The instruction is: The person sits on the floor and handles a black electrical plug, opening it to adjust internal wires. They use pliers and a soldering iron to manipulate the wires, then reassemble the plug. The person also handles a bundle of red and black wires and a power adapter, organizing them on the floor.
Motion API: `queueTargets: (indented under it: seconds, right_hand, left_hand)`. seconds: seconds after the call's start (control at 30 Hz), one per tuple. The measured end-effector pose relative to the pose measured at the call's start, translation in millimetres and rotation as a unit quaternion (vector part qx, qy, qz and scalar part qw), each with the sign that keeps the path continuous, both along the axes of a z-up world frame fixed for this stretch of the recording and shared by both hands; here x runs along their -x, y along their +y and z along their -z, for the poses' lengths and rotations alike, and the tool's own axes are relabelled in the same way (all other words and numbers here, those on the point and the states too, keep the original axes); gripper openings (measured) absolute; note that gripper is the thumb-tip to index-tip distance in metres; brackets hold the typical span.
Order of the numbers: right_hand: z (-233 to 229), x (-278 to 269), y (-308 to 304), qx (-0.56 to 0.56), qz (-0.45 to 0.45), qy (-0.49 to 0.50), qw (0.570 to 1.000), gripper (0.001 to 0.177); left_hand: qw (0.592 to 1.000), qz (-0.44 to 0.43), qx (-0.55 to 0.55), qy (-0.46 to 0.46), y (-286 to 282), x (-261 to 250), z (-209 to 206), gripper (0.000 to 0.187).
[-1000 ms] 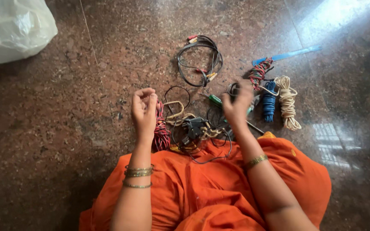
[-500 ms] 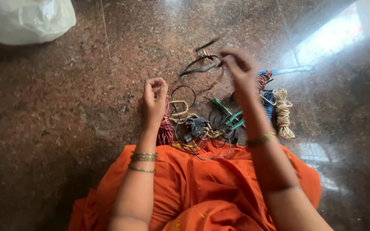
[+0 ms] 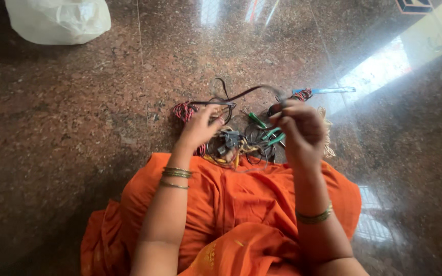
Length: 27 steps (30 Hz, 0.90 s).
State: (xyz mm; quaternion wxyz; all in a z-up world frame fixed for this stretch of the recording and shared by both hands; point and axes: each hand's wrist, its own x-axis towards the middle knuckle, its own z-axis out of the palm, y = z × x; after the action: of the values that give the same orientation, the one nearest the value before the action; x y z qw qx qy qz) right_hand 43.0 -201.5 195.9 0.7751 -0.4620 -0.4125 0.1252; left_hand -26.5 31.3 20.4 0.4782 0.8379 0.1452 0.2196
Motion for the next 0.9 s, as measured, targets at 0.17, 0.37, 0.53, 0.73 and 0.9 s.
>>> queueTargets:
  seconds: [0.17,0.37,0.53,0.73,0.9]
  right_hand:
    - [92,-11,-1,0.282,0.108,-0.366,0.88,0.024]
    - [220,-4,-35,0.421,0.09,-0.364,0.826,0.02]
    - [242,-4,-40,0.473,0.088,-0.382,0.789,0.023]
    - [199,24,-33,0.544,0.052,-0.399,0.737,0.027]
    - [157,57,-21,0.519,0.053,-0.231,0.821,0.025]
  left_hand:
    - [0.988,-0.154,-0.028,-0.003,17,26,27,0.03]
    - [0.981,-0.186,-0.039,0.039,-16,90,45,0.029]
    - [0.981,-0.135,-0.077,0.115,-48,114,23,0.032]
    - [0.975,-0.081,-0.139,0.154,-63,110,16,0.036]
    - [0.97,-0.056,-0.184,0.151,-69,94,25,0.038]
